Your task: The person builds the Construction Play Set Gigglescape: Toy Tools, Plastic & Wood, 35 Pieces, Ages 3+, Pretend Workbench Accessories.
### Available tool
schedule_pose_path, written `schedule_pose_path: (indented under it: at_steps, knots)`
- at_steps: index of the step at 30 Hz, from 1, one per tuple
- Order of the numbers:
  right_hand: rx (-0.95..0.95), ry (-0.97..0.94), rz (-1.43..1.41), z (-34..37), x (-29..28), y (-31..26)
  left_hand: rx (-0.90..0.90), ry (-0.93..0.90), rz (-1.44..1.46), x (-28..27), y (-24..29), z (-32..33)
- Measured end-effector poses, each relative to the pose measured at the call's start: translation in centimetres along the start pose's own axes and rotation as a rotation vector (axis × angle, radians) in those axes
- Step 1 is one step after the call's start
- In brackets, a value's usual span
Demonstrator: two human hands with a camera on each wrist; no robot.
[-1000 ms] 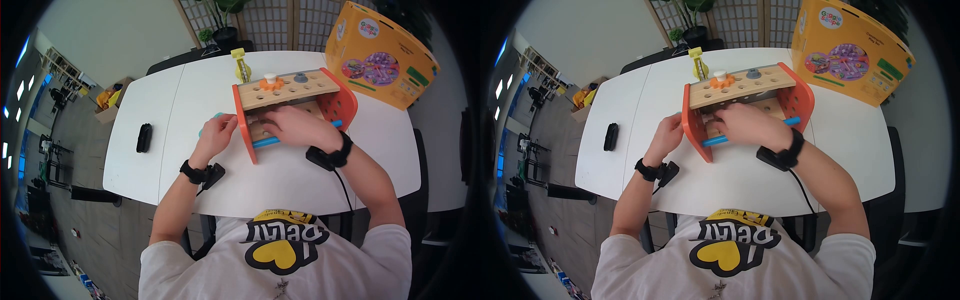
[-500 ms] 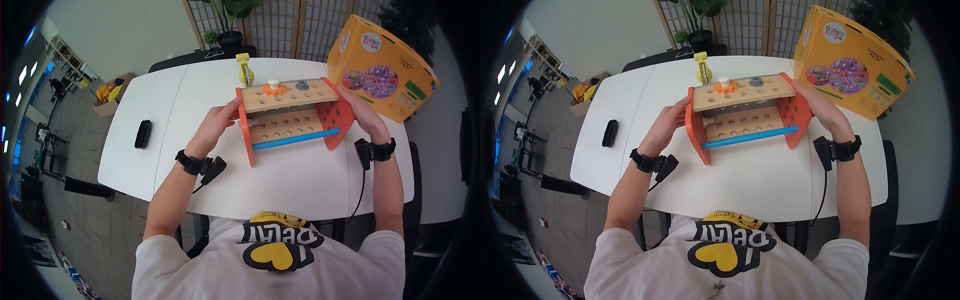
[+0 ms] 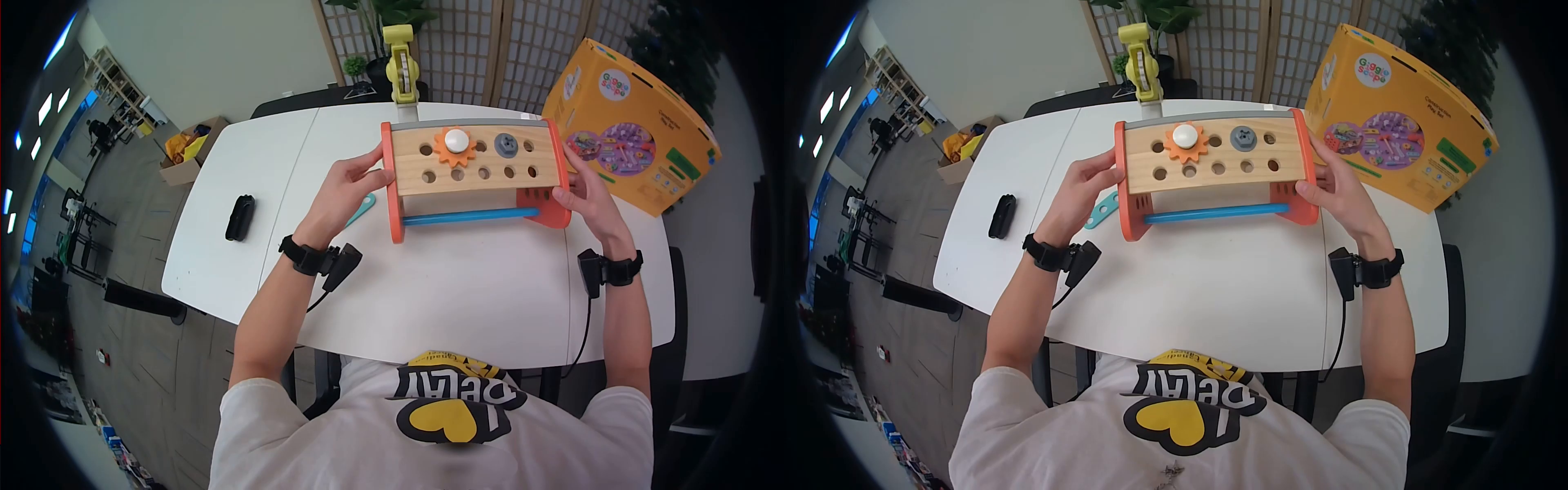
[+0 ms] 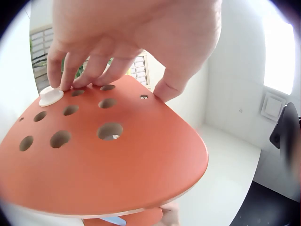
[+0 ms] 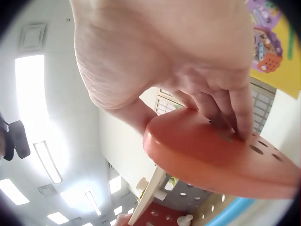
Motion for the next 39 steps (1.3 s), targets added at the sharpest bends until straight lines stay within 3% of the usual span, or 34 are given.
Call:
schedule_pose_path:
  at_steps: [2, 11, 16, 19, 22, 25, 28, 31, 34, 37, 39]
  knots:
    - [-0.065, -0.016, -0.044, -0.1, 0.6, 0.1, 0.025, -0.016, -0.027, 0.1, 0.1, 0.3]
    - [0.092, -0.010, -0.082, 0.0, 1.5, 3.5, 0.130, -0.063, -0.291, 0.3, -2.1, 1.3]
    - [0.044, 0.017, -0.026, 0.0, 1.9, 3.0, 0.182, -0.017, -0.410, -1.1, -2.0, 1.9]
    - [0.032, 0.039, 0.017, 0.0, 2.0, 2.6, -0.186, 0.108, -0.759, -4.9, -4.8, 1.8]
    - [0.026, 0.041, 0.043, -0.2, 2.0, 2.7, -0.295, 0.067, -1.048, -5.9, -7.7, 2.7]
    - [0.033, 0.024, 0.057, -0.5, 1.8, 2.7, -0.376, -0.005, -1.092, -6.2, -9.1, 2.6]
    - [0.047, 0.013, 0.043, -0.6, 1.9, 2.9, -0.354, 0.061, -0.998, -6.4, -6.9, 2.8]
    - [0.034, 0.005, 0.035, -1.0, 1.8, 2.8, -0.028, 0.208, -0.721, -7.1, -2.4, 2.5]
    - [0.020, 0.008, 0.071, -1.1, 1.9, 2.6, 0.197, 0.195, -0.552, -6.3, 2.2, 1.7]
    - [0.024, 0.007, 0.082, -1.3, 1.9, 2.8, 0.291, 0.038, -0.438, -4.0, 4.7, 0.4]
    - [0.032, 0.004, 0.079, -1.4, 1.9, 2.9, 0.258, -0.050, -0.595, -2.0, 6.0, -0.6]
Point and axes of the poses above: each hand's wrist, its own z-axis away from the middle knuckle, its own x-axis out of the palm, y = z × x, the point moved 9 cm from there along -z, towards the middle knuckle, and after that the axes turned 13 degrees about -y, right-handed, at the moved point
